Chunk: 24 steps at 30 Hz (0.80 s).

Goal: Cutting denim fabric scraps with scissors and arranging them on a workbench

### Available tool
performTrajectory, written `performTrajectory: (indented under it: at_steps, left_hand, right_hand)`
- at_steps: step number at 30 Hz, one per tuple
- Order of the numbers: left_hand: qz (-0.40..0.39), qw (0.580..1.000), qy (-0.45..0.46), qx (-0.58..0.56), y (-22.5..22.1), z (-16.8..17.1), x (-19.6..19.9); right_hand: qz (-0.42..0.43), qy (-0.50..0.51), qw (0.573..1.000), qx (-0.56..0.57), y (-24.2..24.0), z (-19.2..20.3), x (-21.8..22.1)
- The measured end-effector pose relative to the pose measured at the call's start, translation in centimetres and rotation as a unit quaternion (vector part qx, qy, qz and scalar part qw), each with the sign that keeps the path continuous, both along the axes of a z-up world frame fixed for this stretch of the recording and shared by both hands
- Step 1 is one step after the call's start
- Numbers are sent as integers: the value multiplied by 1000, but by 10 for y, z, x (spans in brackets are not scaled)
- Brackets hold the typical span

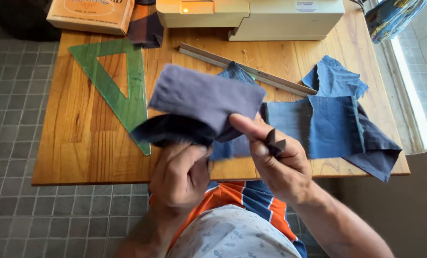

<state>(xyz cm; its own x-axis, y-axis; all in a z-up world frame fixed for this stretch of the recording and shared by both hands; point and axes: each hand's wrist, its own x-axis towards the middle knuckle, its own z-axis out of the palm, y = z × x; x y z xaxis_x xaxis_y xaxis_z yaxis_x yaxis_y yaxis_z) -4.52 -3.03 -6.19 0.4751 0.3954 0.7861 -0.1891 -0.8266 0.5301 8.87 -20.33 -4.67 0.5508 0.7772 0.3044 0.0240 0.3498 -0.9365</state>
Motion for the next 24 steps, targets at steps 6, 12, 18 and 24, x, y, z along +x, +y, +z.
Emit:
performTrajectory:
  at_steps: [6, 12, 18, 24]
  left_hand:
    - [64, 977, 30, 200, 2, -28, 6]
    - [-3, 990, 125, -67, -73, -46, -20]
    - [-349, 503, -32, -790, -88, -121, -34]
    - [-200, 655, 331, -649, -99, 3, 21]
  right_hand:
    - [-84, 45, 993, -71, -1, 7, -18]
    - [-150, -187, 955, -176, -50, -11, -37]
    - [-157, 185, 967, -83, -94, -42, -50]
    - [-148, 69, 974, -160, -114, -45, -53]
